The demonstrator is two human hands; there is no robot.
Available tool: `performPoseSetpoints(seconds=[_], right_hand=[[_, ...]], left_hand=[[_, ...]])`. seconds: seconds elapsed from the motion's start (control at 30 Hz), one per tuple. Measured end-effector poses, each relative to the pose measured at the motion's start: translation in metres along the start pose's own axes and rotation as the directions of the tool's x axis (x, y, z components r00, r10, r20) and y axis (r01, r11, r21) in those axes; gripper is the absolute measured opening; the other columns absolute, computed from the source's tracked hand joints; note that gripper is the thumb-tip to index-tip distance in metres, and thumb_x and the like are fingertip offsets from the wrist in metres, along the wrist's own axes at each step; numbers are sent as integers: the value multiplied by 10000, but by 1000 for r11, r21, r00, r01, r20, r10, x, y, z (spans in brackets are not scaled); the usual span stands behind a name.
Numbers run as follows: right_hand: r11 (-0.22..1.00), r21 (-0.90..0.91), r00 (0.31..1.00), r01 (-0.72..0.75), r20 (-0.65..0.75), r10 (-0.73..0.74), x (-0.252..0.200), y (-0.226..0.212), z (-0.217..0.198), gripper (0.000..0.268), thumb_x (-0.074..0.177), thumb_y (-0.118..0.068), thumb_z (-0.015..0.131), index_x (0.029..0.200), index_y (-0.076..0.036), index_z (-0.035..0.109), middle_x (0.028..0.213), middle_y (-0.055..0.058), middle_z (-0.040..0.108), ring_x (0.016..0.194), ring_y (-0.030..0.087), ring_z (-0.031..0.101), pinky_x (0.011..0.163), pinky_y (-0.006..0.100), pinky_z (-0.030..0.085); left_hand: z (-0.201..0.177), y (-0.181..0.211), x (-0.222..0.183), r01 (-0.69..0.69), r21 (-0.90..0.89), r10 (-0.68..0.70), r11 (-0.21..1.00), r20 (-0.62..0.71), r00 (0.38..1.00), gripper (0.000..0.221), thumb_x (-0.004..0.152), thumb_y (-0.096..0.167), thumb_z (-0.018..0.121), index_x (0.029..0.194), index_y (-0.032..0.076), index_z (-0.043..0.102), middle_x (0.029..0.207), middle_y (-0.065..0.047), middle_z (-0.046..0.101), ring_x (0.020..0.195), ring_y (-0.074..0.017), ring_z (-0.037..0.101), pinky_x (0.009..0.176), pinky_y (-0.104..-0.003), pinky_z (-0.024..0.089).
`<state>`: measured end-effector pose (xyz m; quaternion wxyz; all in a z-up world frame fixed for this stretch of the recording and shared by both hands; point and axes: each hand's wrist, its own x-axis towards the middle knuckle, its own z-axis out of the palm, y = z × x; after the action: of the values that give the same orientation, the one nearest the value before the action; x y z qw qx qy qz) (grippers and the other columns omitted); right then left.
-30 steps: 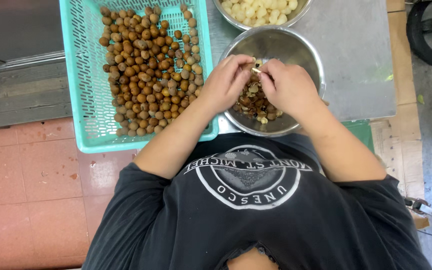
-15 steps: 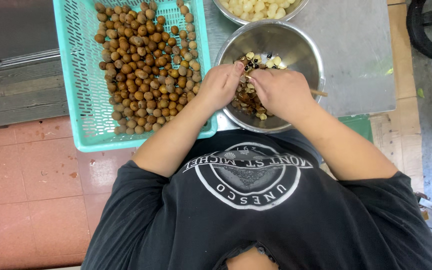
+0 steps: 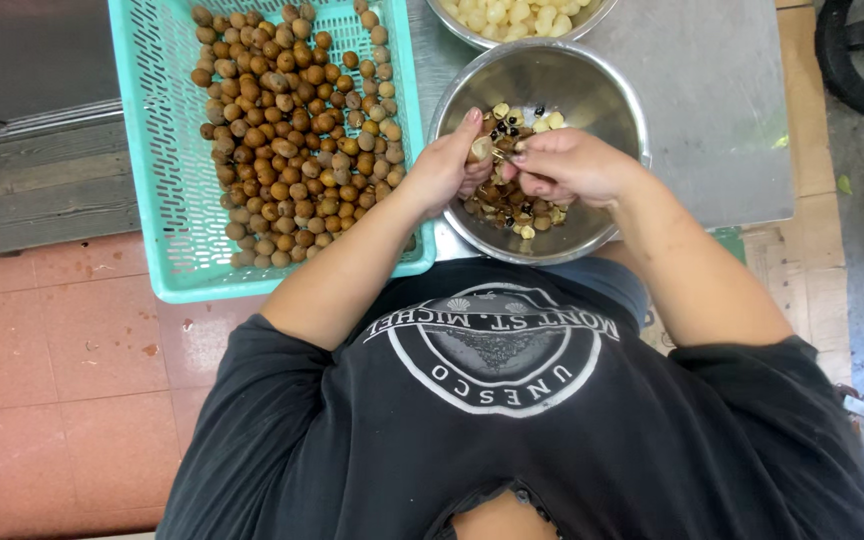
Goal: The person repeatedly picks longan fruits from a basket, peels them by hand, and places the peeled fruit into a metal bowl while discarding the shells into a separate bowl. The process continues throughout the clip with consistent hand movements.
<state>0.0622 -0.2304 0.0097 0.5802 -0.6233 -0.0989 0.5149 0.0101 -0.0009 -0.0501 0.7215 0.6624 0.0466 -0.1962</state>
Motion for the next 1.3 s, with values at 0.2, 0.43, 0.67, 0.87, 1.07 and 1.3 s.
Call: performPoseSetpoints(seconds=[0.2, 0.43, 0.67, 0.87, 1.07, 1.3], right_hand=[[835, -550, 946, -1, -271, -178, -20, -7, -1, 250, 1023, -266, 656, 1004, -24, 716, 703, 61, 654, 599, 120, 577, 552, 279, 462], [311, -914, 544, 260, -127, -830, -24, -24, 42, 167, 969, -148, 750, 1121, -78, 754, 1009, 110, 738, 874, 285, 714, 746, 367, 566], [10, -987, 439, 161, 63, -896, -16, -25, 57, 173, 917, -62, 720, 1090, -66, 710, 1048, 77, 750, 877, 268, 725, 729, 377, 582], [302, -932, 432, 202, -192, -881, -4, -14, 54, 151, 988, -96, 685, 1103, -15, 632, 1002, 176, 710, 902, 372, 696, 769, 447, 557], [488, -851, 469, 196, -355, -808, 14, 10, 53, 153, 1039, -82, 607, 1148, 15, 562, 988, 237, 686, 908, 459, 672, 782, 508, 525], [743, -264, 542, 614, -543, -641, 39, 39, 55, 149, 1156, -170, 432, 1149, -31, 485, 808, 61, 543, 635, 101, 515, 567, 278, 439]], left_hand=[[2, 33, -25, -485, 558, 555, 674, 51, 830, 322, 1097, 270, 502, 1284, 57, 654, 1047, -96, 693, 969, -259, 684, 869, -354, 540], [14, 63, -46, -547, 665, 675, 508, 87, 733, 350, 1009, 103, 661, 1357, 70, 634, 1101, -129, 667, 1040, -304, 651, 936, -385, 534], [15, 61, -51, -506, 737, 708, 449, 53, 705, 326, 950, 57, 664, 1275, 34, 666, 1082, -123, 666, 1036, -319, 638, 938, -411, 528], [19, 56, -47, -512, 549, 645, 661, -67, 761, 234, 1014, 73, 638, 1236, 38, 702, 1072, -97, 702, 969, -250, 700, 877, -345, 566], [13, 37, -32, -555, 333, 612, 763, -94, 785, 212, 1035, 64, 627, 1227, 24, 709, 1111, -82, 714, 974, -164, 701, 873, -294, 575], [11, 11, -14, -304, -336, 307, 891, -44, 951, 279, 1084, 150, 575, 1326, 44, 664, 1135, -30, 710, 983, -88, 661, 790, -226, 577]])
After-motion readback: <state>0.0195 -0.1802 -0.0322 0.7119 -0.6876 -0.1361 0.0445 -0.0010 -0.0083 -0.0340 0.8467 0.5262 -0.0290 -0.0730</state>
